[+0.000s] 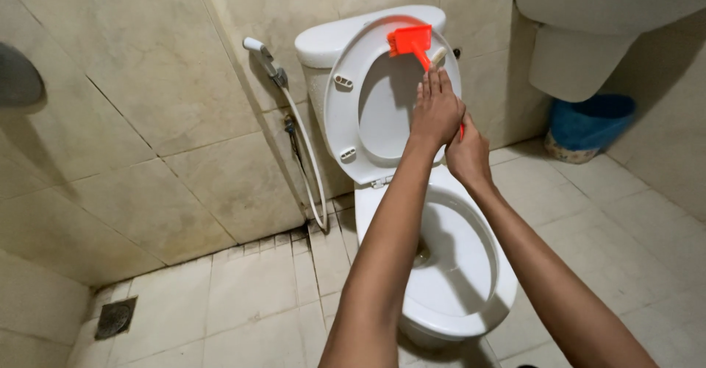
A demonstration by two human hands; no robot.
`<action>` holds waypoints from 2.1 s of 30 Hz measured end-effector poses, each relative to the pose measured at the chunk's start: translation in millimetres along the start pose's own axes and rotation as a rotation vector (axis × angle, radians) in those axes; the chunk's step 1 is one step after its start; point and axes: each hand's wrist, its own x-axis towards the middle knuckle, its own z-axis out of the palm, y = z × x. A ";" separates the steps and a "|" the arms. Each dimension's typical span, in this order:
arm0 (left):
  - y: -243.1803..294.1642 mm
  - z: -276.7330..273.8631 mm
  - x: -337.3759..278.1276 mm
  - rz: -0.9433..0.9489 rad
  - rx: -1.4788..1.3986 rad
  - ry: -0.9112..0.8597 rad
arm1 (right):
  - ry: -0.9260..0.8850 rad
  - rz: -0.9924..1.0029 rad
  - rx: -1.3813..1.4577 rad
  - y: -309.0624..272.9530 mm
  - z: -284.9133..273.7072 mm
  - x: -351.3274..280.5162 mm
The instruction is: The person scrubs the toilet seat and lid using an orange toilet brush. They thoroughly clean the underside of the seat and the lid, then rinse the brush in the toilet bowl and place it back in its holder.
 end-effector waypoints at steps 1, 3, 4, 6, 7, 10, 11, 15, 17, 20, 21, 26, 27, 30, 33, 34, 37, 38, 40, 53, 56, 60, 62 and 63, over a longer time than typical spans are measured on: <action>0.5 -3.4 -4.5 -0.005 -0.003 -0.007 | -0.005 0.007 -0.003 0.3 -0.6 -0.6; 0.4 -9.2 -12.6 -0.016 0.059 0.075 | -0.054 -0.075 -0.067 1.6 -0.6 -1.0; 1.8 -22.4 -21.0 -0.019 0.060 0.076 | -0.057 -0.077 -0.066 -5.9 -1.7 -3.6; 6.2 -48.6 -38.2 -0.093 -0.034 0.186 | -0.126 -0.019 -0.198 -20.8 -5.3 -9.2; 5.9 -54.2 -47.5 -0.096 -0.034 0.187 | -0.129 -0.020 -0.198 -24.4 -5.9 -13.3; 0.4 -65.2 -73.1 -0.177 -0.159 0.196 | -0.232 -0.012 -0.321 -34.7 -6.1 -27.7; -3.9 -62.7 -78.9 -0.200 -0.168 0.205 | -0.223 -0.062 -0.328 -36.0 -5.4 -32.6; -7.3 -55.9 -83.2 -0.142 -0.236 0.325 | -0.169 -0.108 -0.429 -24.1 -0.9 -32.2; -0.9 -63.3 -71.1 -0.190 -0.271 0.244 | -0.140 -0.095 -0.445 -31.2 -5.3 -29.0; 2.1 -48.0 -45.9 -0.169 -0.313 0.176 | -0.083 -0.040 -0.415 -36.0 -15.1 -23.2; 1.0 -40.0 -35.6 -0.104 -0.310 0.199 | -0.058 -0.010 -0.359 -37.9 -18.0 -20.4; -0.1 -12.2 -7.2 0.005 -0.109 0.075 | -0.028 0.078 -0.217 -18.4 -9.9 -6.4; -0.7 -7.3 -5.7 0.026 -0.054 0.047 | -0.049 0.127 -0.171 -18.6 -8.6 -7.4; -5.1 -7.7 -13.7 0.013 -0.012 0.043 | -0.061 0.055 -0.088 -5.5 -0.5 -7.7; -4.9 -25.9 -31.0 0.013 0.016 0.076 | -0.083 -0.025 -0.120 5.3 6.9 -6.5; -6.6 -33.3 -37.0 0.018 0.016 0.074 | -0.078 -0.022 -0.119 -8.7 3.0 -11.7; -9.2 -50.0 -61.4 -0.044 -0.043 0.160 | -0.180 0.003 -0.215 -37.0 -6.9 -28.4; -9.6 -54.0 -69.8 -0.064 -0.086 0.197 | -0.203 -0.027 -0.258 -39.0 -8.2 -31.3; -9.7 -57.2 -84.4 -0.086 -0.129 0.236 | -0.227 -0.061 -0.303 -36.9 -9.5 -35.7; -10.3 -33.9 -30.4 -0.246 -0.317 0.334 | -0.079 -0.264 -0.518 -27.2 -23.8 -10.2; -3.3 -31.9 -7.2 -0.214 -0.368 0.313 | -0.003 -0.229 -0.468 -15.6 -20.2 6.1; 10.1 -0.7 10.0 -0.100 -0.298 0.249 | 0.050 -0.044 -0.371 -6.0 -26.4 11.8; 19.8 14.4 6.5 -0.046 -0.178 0.173 | 0.030 0.039 -0.308 -10.9 -35.6 5.7; 24.4 22.1 4.8 0.007 -0.059 0.100 | 0.008 0.119 -0.244 -13.3 -40.0 2.8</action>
